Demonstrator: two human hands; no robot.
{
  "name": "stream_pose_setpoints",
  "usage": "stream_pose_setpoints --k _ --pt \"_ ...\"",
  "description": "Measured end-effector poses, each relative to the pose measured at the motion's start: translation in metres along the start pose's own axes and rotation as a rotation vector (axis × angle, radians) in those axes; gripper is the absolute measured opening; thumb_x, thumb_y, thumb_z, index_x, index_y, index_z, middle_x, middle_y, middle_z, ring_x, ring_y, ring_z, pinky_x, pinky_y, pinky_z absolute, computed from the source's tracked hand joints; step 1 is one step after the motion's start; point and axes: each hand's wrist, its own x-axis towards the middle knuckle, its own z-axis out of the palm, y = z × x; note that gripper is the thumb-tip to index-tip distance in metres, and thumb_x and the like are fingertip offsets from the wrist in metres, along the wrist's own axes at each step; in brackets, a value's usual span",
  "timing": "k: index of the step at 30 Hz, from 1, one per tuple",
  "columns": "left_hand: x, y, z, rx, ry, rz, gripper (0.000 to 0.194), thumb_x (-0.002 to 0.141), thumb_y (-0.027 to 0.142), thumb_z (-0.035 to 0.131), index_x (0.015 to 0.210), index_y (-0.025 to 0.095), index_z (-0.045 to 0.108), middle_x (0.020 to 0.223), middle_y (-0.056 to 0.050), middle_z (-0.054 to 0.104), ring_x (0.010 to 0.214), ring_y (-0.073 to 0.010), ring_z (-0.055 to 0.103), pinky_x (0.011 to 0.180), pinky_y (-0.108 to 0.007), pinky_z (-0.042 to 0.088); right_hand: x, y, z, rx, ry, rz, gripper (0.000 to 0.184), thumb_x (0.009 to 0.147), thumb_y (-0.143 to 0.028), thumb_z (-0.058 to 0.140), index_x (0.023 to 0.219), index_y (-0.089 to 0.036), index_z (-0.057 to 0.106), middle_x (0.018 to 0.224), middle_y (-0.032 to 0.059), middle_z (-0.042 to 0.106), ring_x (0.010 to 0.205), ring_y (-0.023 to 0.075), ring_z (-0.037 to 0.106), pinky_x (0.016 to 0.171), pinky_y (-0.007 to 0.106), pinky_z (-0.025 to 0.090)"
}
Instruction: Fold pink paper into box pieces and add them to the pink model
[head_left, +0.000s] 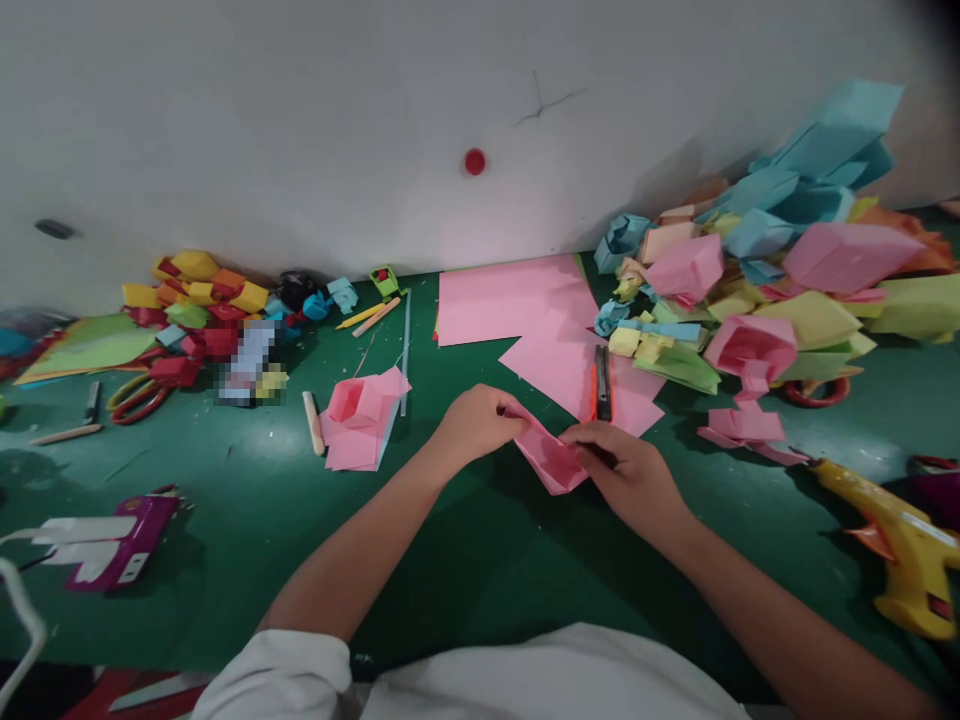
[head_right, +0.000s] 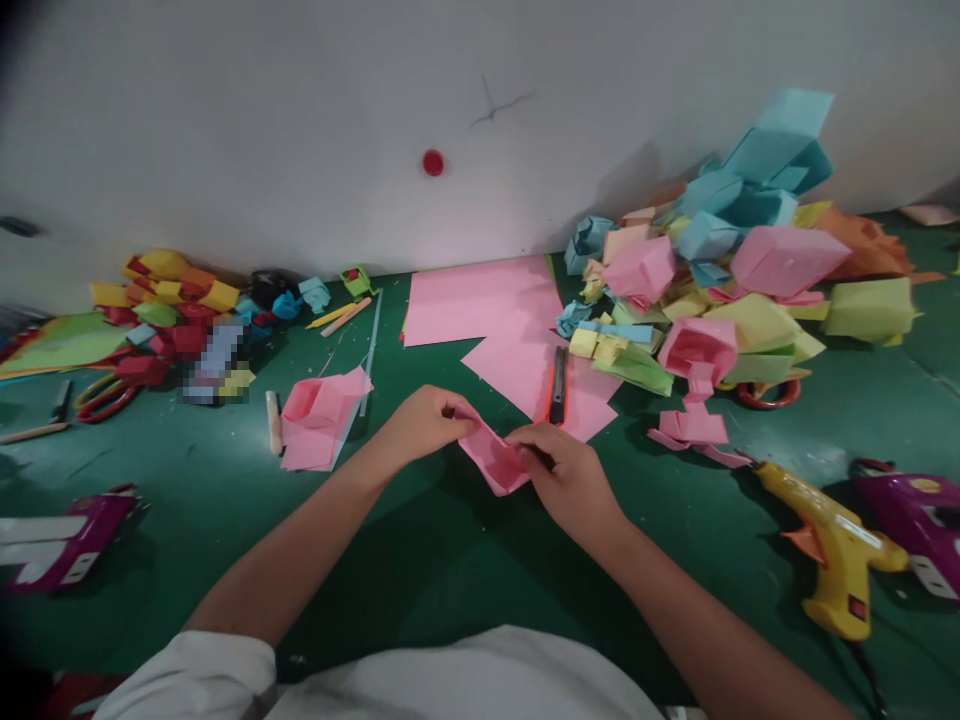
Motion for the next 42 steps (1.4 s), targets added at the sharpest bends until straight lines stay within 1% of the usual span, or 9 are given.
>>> stream_pose_setpoints --k 3,7,13,18,24,29,32,36,42 --pt "-0.001 0.005 0.001 0.071 0.029 0.029 0.017 0.074 0.026 0.063 0.074 0.021 0.079 0.065 0.001 0.065 0.058 -0.0128 0.052 0.051 -0.025 0.030 0.000 0.001 0.001 -0.004 -0.033 -0.072 0.026 0.095 -0.023 0.049 0.105 -0.027 0.073 0.110 0.0032 0.074 0.102 0.0200 0.069 0.091 0.035 0.054" --pt "-0.001 0.009 0.005 0.127 0.060 0.070 0.022 0.079 0.027 0.058 0.065 0.020 0.073 0.052 0.003 0.048 0.049 -0.0121 0.040 0.048 -0.028 0.021 0.000 0.001 0.000 -0.002 -0.077 -0.064 0.026 0.095 -0.022 0.050 0.106 -0.027 0.074 0.112 0.0049 0.072 0.103 0.0215 0.068 0.092 0.038 0.054" --pt "-0.003 0.018 0.012 0.152 0.090 0.164 0.035 0.083 0.031 0.059 0.052 0.019 0.050 0.049 0.003 0.038 0.048 -0.0111 0.030 0.049 -0.030 0.015 0.002 -0.001 0.001 -0.011 -0.071 -0.036 0.031 0.087 -0.018 0.050 0.101 -0.027 0.076 0.111 0.0054 0.071 0.101 0.0218 0.069 0.087 0.037 0.055" --pt "-0.013 0.023 0.015 0.197 0.016 0.213 0.035 0.088 0.032 0.056 0.056 0.018 0.052 0.053 0.003 0.044 0.050 -0.0105 0.035 0.050 -0.028 0.019 0.003 -0.002 -0.001 -0.038 -0.028 0.081 0.022 0.082 -0.023 0.057 0.093 -0.026 0.076 0.094 0.0022 0.077 0.086 0.0208 0.071 0.078 0.035 0.055" --pt "-0.024 0.020 0.017 0.206 -0.102 0.270 0.011 0.081 0.020 0.059 0.073 0.019 0.065 0.068 0.001 0.061 0.057 -0.0125 0.046 0.052 -0.027 0.023 0.003 -0.002 -0.004 -0.034 0.008 0.146 0.016 0.078 -0.027 0.062 0.088 -0.024 0.074 0.086 0.0021 0.077 0.075 0.0195 0.069 0.074 0.034 0.055" --pt "-0.024 0.019 0.025 0.215 -0.063 0.256 0.023 0.087 0.018 0.053 0.072 0.019 0.070 0.062 0.000 0.062 0.055 -0.0138 0.048 0.053 -0.028 0.026 0.005 0.004 -0.004 0.119 -0.058 0.227 0.024 0.077 -0.035 0.071 0.097 -0.023 0.064 0.089 0.0034 0.075 0.077 0.0195 0.069 0.071 0.033 0.055" --pt "-0.024 0.018 0.028 0.121 -0.063 0.275 0.028 0.088 0.015 0.052 0.095 0.023 0.078 0.088 -0.001 0.076 0.074 -0.0171 0.064 0.063 -0.026 0.041 0.007 0.005 -0.006 0.163 -0.085 0.226 0.029 0.079 -0.031 0.070 0.106 -0.023 0.063 0.096 0.0038 0.076 0.084 0.0194 0.070 0.076 0.033 0.055" --pt "-0.027 0.022 0.030 -0.026 -0.072 0.271 0.046 0.080 0.006 0.053 0.117 0.025 0.072 0.116 -0.002 0.075 0.104 -0.0206 0.069 0.089 -0.028 0.050 0.009 0.002 -0.011 0.070 -0.148 0.190 0.020 0.081 -0.031 0.067 0.100 -0.023 0.068 0.091 0.0023 0.075 0.079 0.0198 0.069 0.073 0.033 0.054" --pt "-0.030 0.025 0.036 0.028 -0.028 0.304 0.042 0.078 0.003 0.055 0.112 0.025 0.067 0.112 0.000 0.072 0.101 -0.0189 0.067 0.089 -0.029 0.050 0.007 -0.004 -0.010 0.028 -0.147 0.171 0.031 0.082 -0.030 0.069 0.112 -0.025 0.067 0.098 0.0019 0.077 0.085 0.0215 0.071 0.075 0.032 0.053"
